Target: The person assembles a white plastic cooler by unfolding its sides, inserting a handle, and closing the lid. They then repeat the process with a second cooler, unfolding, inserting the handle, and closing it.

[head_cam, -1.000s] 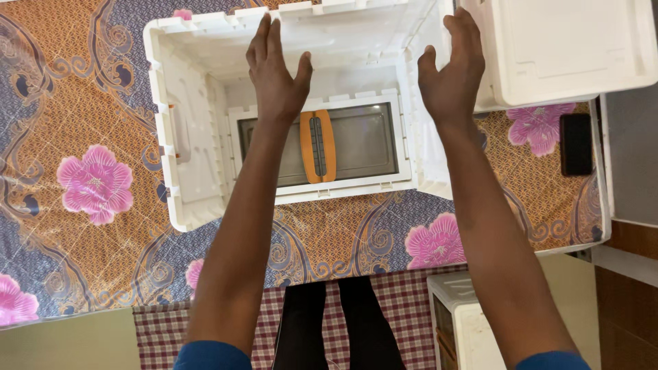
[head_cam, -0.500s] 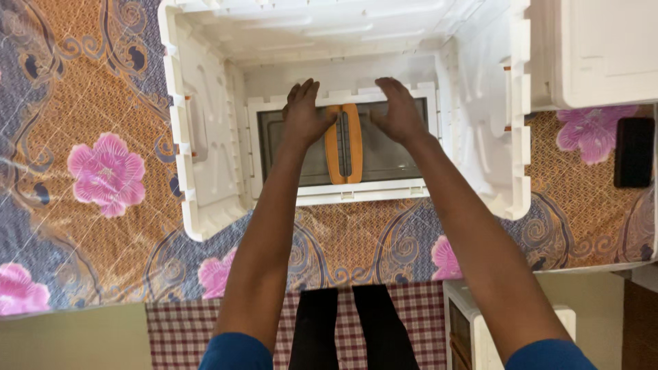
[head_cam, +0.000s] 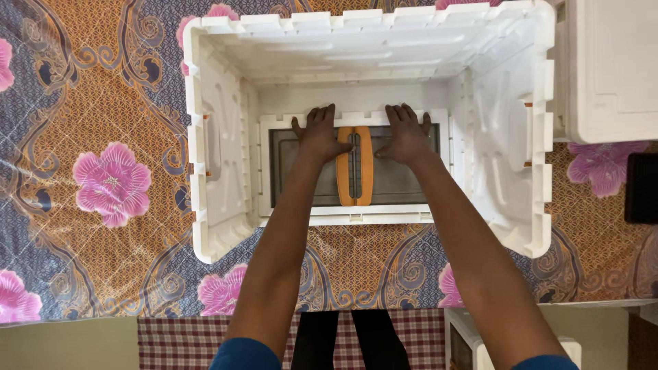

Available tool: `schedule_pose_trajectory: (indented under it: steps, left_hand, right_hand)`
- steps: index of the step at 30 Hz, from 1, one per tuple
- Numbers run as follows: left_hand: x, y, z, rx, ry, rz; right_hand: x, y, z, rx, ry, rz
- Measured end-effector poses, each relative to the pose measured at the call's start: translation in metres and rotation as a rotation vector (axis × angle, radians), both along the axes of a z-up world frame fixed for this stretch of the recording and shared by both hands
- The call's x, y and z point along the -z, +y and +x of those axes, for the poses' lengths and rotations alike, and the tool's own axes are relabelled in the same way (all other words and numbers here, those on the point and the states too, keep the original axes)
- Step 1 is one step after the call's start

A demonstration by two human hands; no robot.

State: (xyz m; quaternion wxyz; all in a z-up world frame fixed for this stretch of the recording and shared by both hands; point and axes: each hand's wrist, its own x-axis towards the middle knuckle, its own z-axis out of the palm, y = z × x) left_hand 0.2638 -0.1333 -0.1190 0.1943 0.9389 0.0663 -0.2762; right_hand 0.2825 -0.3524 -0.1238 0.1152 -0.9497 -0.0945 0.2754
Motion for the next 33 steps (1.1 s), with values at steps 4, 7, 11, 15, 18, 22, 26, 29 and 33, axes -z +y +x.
schedule_pose_trajectory:
  steps: [4,7,11,15,18,22,26,29,33]
  left_hand:
    - [-0.007,-0.003,-0.001,-0.035,-0.038,-0.021]
    - [-0.007,-0.002,-0.002,-0.031,-0.055,-0.026]
    - [-0.017,-0.002,-0.011,-0.044,-0.184,-0.052]
    - [-0.033,-0.002,-0.023,-0.047,-0.33,-0.062]
    - [-0.045,-0.006,-0.034,-0.039,-0.4,-0.029]
    - [-0.067,-0.011,-0.052,-0.009,-0.45,0.036]
    - [-0.09,-0.02,-0.067,-0.005,-0.428,0.113]
    - [-0.107,-0.027,-0.086,-0.027,-0.413,0.116]
    - [-0.134,-0.033,-0.102,-0.022,-0.369,0.133]
  right_hand:
    - [-0.004,0.003,0.002,0.001,-0.059,-0.027]
    - [-0.004,0.005,-0.001,-0.007,-0.09,-0.045]
    - [-0.019,0.004,-0.009,-0.019,-0.2,-0.024]
    - [-0.042,0.004,-0.017,-0.019,-0.297,0.01]
    - [-0.056,0.004,-0.03,0.0,-0.349,0.007]
    - [-0.076,0.004,-0.047,0.015,-0.433,0.029]
    - [-0.093,0.001,-0.061,0.01,-0.523,0.044]
    - [-0.105,-0.005,-0.078,-0.007,-0.6,0.038]
    - [-0.124,-0.012,-0.096,-0.017,-0.649,0.086]
